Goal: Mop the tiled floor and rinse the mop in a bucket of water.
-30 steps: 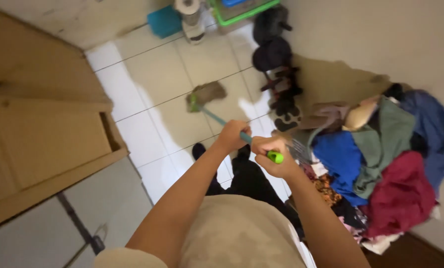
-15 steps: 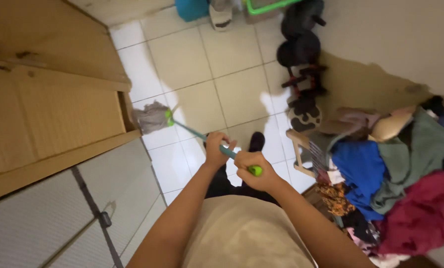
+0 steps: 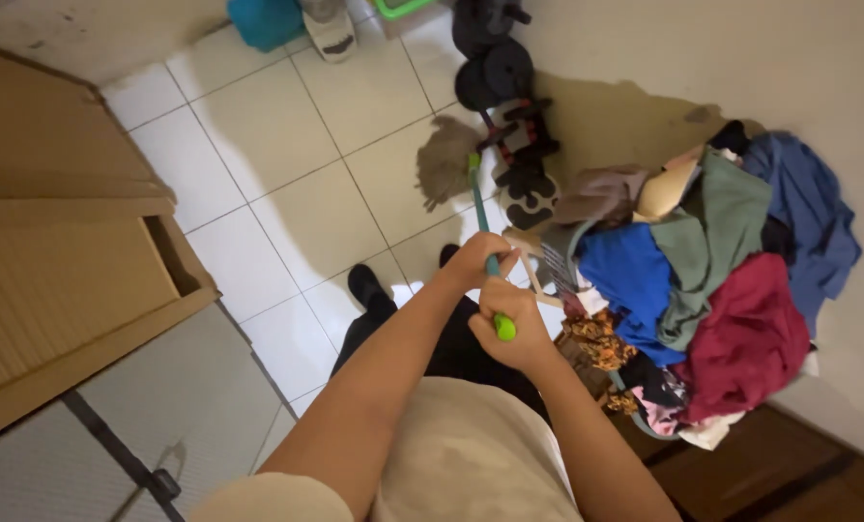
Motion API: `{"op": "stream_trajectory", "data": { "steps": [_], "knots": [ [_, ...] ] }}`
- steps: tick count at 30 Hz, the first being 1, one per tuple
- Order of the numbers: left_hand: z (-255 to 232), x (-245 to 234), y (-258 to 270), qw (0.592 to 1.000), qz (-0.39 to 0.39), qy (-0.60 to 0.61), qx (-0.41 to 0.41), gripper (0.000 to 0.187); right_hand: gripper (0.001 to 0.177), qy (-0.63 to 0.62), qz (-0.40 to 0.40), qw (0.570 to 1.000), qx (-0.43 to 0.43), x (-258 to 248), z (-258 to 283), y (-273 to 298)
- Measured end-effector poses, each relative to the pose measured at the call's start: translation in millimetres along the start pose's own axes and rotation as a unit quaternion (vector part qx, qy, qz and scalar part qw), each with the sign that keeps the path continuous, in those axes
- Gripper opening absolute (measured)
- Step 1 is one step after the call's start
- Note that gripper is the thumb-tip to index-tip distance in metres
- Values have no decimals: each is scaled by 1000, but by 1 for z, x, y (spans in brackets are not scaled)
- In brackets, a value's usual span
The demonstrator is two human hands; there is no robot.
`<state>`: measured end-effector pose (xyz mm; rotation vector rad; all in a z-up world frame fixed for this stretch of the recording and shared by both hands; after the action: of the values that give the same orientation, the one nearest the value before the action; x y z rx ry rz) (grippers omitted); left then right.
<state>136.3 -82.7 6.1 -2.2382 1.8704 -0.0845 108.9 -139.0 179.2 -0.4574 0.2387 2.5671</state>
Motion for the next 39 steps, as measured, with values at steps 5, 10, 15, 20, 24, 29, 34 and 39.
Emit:
{"op": "stream_trajectory", "data": {
  "steps": [5,10,15,20,24,29,34,39],
  "knots": [
    [-15,-14,15,998,8,-13,-54,37,26,-33,56,998,-10,-11,18,-2],
    [-22,-50,82,985,-42,-62,-157,35,28,-126,171,977,-19,24,29,-2],
    [19,-89,181,953,-98,-197,-208,30,28,-247,236,940,-7,88,4,-8],
    [74,-121,271,901,-204,-244,-294,17,21,-288,248,925,22,163,-52,-11],
    [52,-127,279,855,-340,-310,-242,25,13,-264,249,931,34,165,-56,-8],
    [-30,-100,171,910,-327,-220,-125,28,18,-220,195,956,11,74,-7,-1],
    [-39,-42,88,958,-256,-106,-80,32,22,-140,105,984,19,2,35,21],
    [-35,26,36,995,-82,-32,-49,50,25,-19,-33,998,50,-29,35,46]
  ]
}}
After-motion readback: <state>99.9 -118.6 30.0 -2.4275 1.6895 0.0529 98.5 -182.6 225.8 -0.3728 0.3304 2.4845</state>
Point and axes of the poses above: each hand's wrist, its own y-axis away from the middle knuckle, its own x-axis out of the palm, z = x × y, the point moved 7 cm from there along -y, towards the middle knuckle, and after that the axes turned 3 degrees about z, right-handed, at the moved point
